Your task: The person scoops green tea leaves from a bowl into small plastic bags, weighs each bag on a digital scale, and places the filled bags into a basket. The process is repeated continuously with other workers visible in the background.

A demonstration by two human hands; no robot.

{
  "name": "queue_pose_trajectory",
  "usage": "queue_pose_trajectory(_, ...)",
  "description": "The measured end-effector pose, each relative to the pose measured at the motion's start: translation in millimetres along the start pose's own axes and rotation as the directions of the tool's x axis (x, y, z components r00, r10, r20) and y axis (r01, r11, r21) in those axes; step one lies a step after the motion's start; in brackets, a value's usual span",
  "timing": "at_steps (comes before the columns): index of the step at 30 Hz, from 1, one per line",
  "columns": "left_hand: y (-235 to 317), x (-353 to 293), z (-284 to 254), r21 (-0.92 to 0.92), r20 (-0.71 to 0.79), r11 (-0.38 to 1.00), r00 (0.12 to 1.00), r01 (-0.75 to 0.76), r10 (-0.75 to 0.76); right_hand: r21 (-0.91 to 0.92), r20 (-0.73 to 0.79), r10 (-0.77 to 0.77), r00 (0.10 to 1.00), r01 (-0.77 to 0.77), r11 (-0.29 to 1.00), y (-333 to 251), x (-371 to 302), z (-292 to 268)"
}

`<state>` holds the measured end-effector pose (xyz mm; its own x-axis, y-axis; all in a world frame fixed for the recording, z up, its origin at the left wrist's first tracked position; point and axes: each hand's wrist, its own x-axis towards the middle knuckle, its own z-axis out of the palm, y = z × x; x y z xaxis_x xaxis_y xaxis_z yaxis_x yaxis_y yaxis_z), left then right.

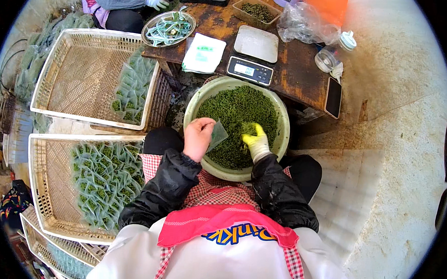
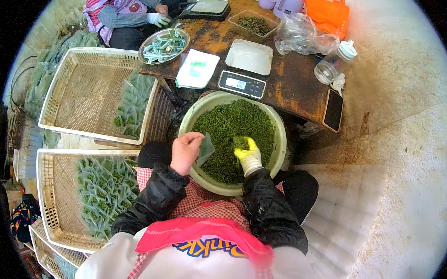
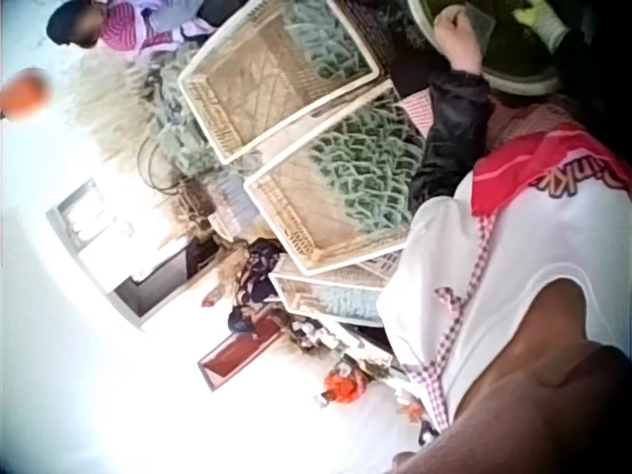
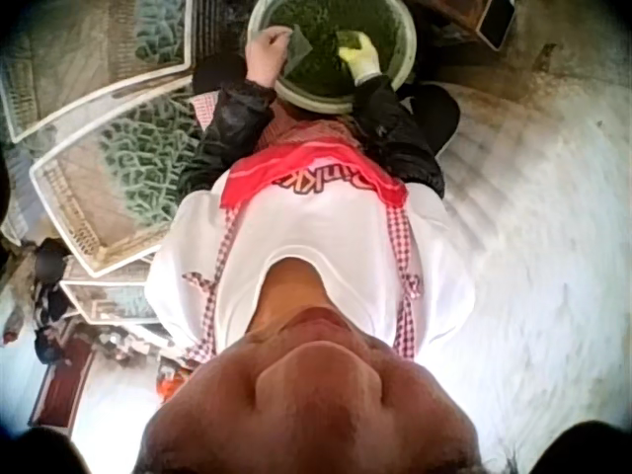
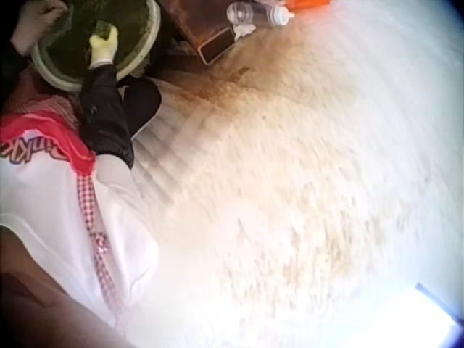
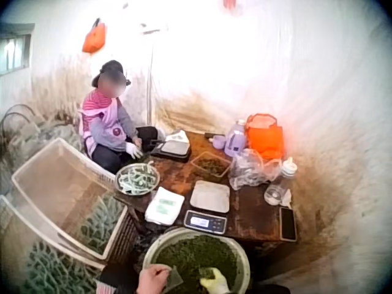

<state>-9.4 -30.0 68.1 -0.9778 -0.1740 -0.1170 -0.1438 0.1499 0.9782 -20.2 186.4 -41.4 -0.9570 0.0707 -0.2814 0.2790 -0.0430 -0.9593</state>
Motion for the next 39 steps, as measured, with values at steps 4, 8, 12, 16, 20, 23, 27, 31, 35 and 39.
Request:
queue_pose_trajectory(4,-32,6,24,0.096,0.043,0.994,0.998,-0.060,0.056,0.452,0.051,-0.070,0.996,0.040,0.891,-93,-44,5)
queue_pose_trajectory(8,-30,2,36,0.162,0.118,0.981,0.989,-0.107,0.089,0.615,0.215,-0.196,0.957,0.024,0.788,-132,-61,9)
queue_pose_trajectory(12,-39,-1,44,0.243,0.202,0.959,0.975,-0.146,0.097,0.681,0.282,-0.314,0.907,0.041,0.731,-140,-61,13)
queue_pose_trajectory(16,-69,2,50,0.151,0.164,0.975,0.977,-0.162,0.137,0.703,0.279,-0.332,0.901,0.044,0.710,-150,-64,21)
queue_pose_trajectory(20,-61,1,49,0.164,0.180,0.964,0.967,-0.209,0.179,0.698,0.268,-0.365,0.892,0.081,0.711,-148,-57,24)
queue_pose_trajectory(23,-44,-3,47,0.082,0.151,0.995,0.988,-0.049,0.037,0.670,0.289,-0.394,0.873,0.110,0.734,-145,-50,27)
queue_pose_trajectory(27,-50,-1,48,-0.012,0.163,0.997,0.984,0.072,-0.069,0.582,0.312,-0.436,0.844,0.192,0.790,-134,-44,33)
queue_pose_trajectory(31,-51,1,45,0.016,0.155,1.000,0.988,0.013,-0.016,0.507,0.337,-0.391,0.856,0.185,0.842,-128,-41,37)
queue_pose_trajectory(35,-40,-3,45,-0.020,0.149,0.999,0.988,0.034,-0.031,0.456,0.263,-0.332,0.906,0.187,0.870,-130,-40,40)
queue_pose_trajectory(39,-38,-4,45,-0.057,0.152,0.998,0.988,0.037,-0.028,0.309,0.203,-0.319,0.926,0.249,0.918,-136,-47,48)
